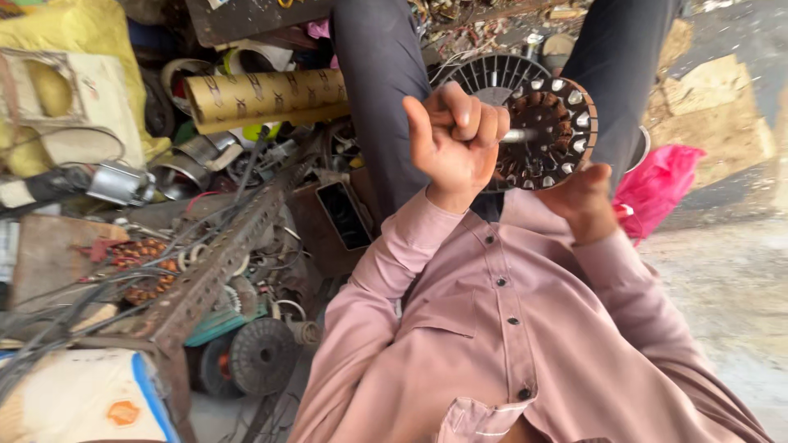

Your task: The person uses pliers to pull and adjust copper windings on a motor stator held on their lap. They then use a screwdriver to tap and reposition the windings within the stator slots.

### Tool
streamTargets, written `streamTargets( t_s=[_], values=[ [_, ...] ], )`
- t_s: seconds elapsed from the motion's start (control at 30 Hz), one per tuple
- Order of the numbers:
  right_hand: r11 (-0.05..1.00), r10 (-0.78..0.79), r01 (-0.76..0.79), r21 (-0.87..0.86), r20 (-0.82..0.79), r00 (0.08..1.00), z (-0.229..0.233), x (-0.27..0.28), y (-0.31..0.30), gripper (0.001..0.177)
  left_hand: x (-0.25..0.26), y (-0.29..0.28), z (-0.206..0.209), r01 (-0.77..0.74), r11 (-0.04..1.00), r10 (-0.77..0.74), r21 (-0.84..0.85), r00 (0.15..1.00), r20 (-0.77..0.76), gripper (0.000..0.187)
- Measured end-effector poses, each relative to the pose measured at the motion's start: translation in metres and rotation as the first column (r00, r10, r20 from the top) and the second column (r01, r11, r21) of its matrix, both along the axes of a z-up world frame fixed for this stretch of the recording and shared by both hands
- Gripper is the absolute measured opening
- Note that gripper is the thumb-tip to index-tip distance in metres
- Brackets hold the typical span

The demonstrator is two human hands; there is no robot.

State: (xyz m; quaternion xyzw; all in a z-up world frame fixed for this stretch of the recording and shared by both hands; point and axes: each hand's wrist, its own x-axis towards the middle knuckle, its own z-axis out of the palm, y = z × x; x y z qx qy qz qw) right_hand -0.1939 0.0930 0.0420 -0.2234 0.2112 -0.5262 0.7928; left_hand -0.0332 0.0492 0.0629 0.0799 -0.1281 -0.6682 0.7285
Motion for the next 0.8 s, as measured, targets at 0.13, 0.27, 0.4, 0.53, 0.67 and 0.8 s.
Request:
streamTargets(
  t_s=[0.13, 0.27, 0.4, 0.53, 0.67, 0.8],
  values=[
    [0.985, 0.042, -0.057, 0.165, 0.088, 0.995, -0.004, 0.000, -0.014, 0.124, 0.006, 0.003, -0.011, 0.035, 0.996, -0.028, -0.080, 0.995, 0.092, 0.056],
    [0.996, 0.054, -0.070, -0.050, -0.269, 0.962, 0.026, -0.002, -0.036, 0.127, 0.039, 0.007, -0.017, -0.010, 0.993, 0.041, -0.121, 0.965, 0.261, 0.053],
    [0.918, -0.139, -0.201, -0.341, -0.754, 0.642, 0.052, -0.013, -0.048, 0.121, 0.066, 0.008, -0.026, -0.055, 0.997, 0.070, -0.061, 0.959, 0.275, 0.051],
    [0.737, -0.414, -0.523, -0.428, -0.898, 0.151, 0.070, -0.006, -0.055, 0.113, 0.075, 0.001, -0.035, -0.092, 0.995, 0.103, -0.048, 0.938, 0.332, 0.045],
    [0.685, -0.428, -0.674, -0.276, -0.901, -0.066, 0.061, 0.023, -0.052, 0.110, 0.077, -0.028, -0.049, -0.069, 0.998, 0.045, 0.003, 0.677, 0.735, 0.039],
    [0.602, -0.527, -0.761, -0.241, -0.836, -0.152, 0.048, 0.046, -0.055, 0.104, 0.071, -0.063, -0.057, -0.057, 0.979, 0.201, -0.197, 0.063, 0.978, 0.034]
  ],
)
